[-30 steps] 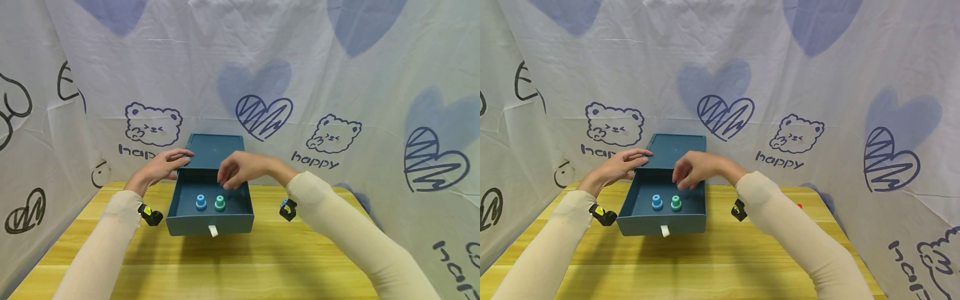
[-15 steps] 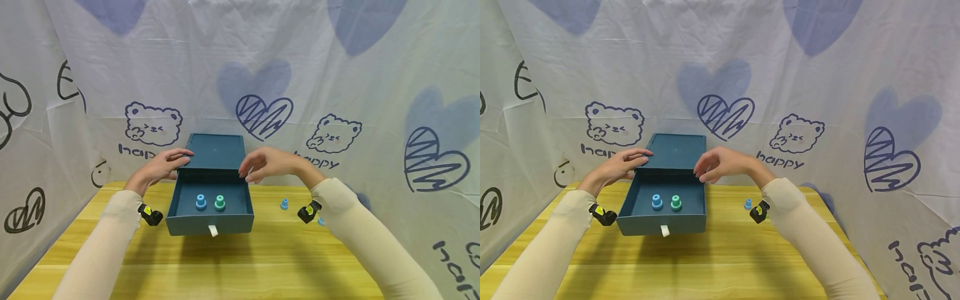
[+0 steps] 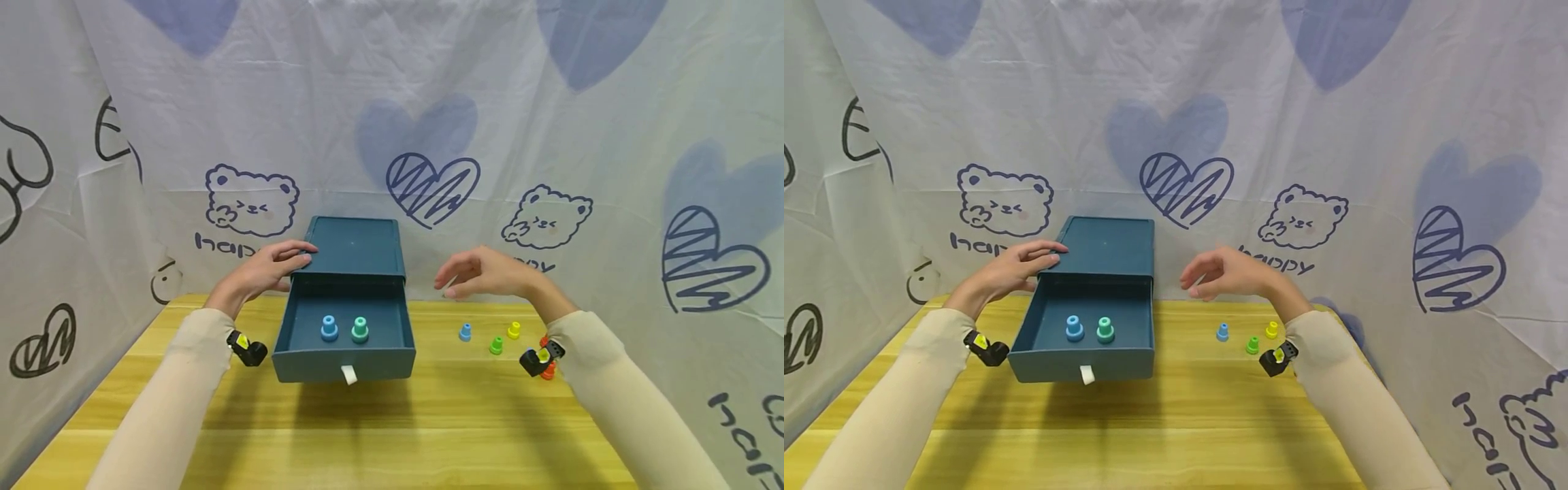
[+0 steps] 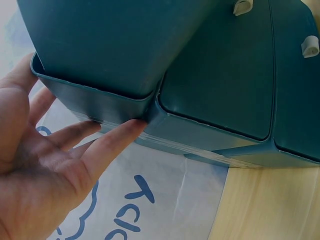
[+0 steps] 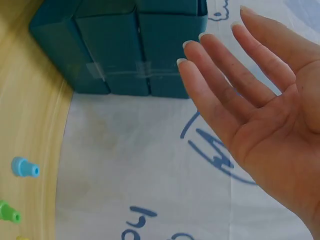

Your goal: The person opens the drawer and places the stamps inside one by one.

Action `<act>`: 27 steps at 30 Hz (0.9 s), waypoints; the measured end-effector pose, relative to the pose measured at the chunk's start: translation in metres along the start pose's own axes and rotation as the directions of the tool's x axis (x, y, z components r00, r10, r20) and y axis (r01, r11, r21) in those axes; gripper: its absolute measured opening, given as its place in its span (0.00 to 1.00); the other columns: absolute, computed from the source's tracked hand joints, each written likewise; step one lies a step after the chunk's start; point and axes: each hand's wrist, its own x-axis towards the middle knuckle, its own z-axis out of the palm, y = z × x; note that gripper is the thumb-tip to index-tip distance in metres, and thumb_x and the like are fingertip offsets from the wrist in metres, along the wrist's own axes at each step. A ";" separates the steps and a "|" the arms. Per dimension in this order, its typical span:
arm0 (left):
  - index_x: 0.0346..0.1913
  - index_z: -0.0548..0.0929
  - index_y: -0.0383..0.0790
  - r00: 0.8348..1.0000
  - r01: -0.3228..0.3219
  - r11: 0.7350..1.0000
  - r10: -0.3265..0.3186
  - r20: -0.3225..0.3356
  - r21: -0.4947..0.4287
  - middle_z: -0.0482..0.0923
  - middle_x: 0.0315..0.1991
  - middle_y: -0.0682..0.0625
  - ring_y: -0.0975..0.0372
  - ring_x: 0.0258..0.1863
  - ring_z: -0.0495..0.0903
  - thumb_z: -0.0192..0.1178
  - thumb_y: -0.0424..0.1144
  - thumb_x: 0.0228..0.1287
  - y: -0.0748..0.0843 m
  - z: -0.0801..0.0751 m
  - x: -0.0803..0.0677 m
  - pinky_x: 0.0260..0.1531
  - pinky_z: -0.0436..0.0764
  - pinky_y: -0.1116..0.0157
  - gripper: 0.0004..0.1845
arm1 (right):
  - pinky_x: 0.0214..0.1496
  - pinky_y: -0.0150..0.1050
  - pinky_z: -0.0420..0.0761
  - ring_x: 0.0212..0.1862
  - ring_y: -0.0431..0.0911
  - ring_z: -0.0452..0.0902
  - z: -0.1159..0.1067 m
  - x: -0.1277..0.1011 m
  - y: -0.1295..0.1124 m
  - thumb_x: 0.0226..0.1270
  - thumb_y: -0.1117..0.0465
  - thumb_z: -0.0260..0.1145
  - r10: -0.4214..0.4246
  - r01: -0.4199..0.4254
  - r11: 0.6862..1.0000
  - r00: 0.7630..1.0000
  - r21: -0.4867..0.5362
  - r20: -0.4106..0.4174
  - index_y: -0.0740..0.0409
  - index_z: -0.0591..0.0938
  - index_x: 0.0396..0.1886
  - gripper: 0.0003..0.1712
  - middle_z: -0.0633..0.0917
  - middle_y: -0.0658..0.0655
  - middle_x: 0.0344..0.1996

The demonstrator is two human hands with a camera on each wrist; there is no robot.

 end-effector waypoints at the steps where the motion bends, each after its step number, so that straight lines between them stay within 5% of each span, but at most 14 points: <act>1: 0.75 0.69 0.50 1.000 0.000 1.000 0.000 -0.001 0.001 0.55 0.83 0.41 0.39 0.80 0.57 0.54 0.56 0.79 0.000 0.000 0.000 0.69 0.71 0.35 0.28 | 0.56 0.42 0.89 0.56 0.57 0.87 0.000 -0.004 0.003 0.71 0.62 0.70 0.004 -0.004 1.000 1.000 -0.011 -0.007 0.60 0.83 0.58 0.18 0.87 0.61 0.55; 18: 0.75 0.69 0.50 1.000 0.016 1.000 -0.016 0.008 -0.020 0.55 0.83 0.41 0.40 0.80 0.57 0.53 0.55 0.80 0.000 0.000 0.001 0.70 0.71 0.36 0.28 | 0.57 0.39 0.87 0.52 0.50 0.88 0.008 -0.057 0.053 0.71 0.58 0.71 0.057 -0.089 0.982 0.982 -0.170 -0.182 0.56 0.86 0.54 0.15 0.89 0.57 0.52; 27: 0.75 0.69 0.49 1.000 0.009 1.000 -0.009 0.006 -0.020 0.55 0.82 0.41 0.40 0.81 0.56 0.53 0.54 0.80 0.001 -0.001 -0.001 0.70 0.71 0.35 0.27 | 0.54 0.37 0.87 0.50 0.49 0.88 0.014 -0.084 0.081 0.71 0.59 0.71 0.120 -0.158 0.973 0.969 -0.166 -0.214 0.57 0.86 0.53 0.14 0.90 0.59 0.51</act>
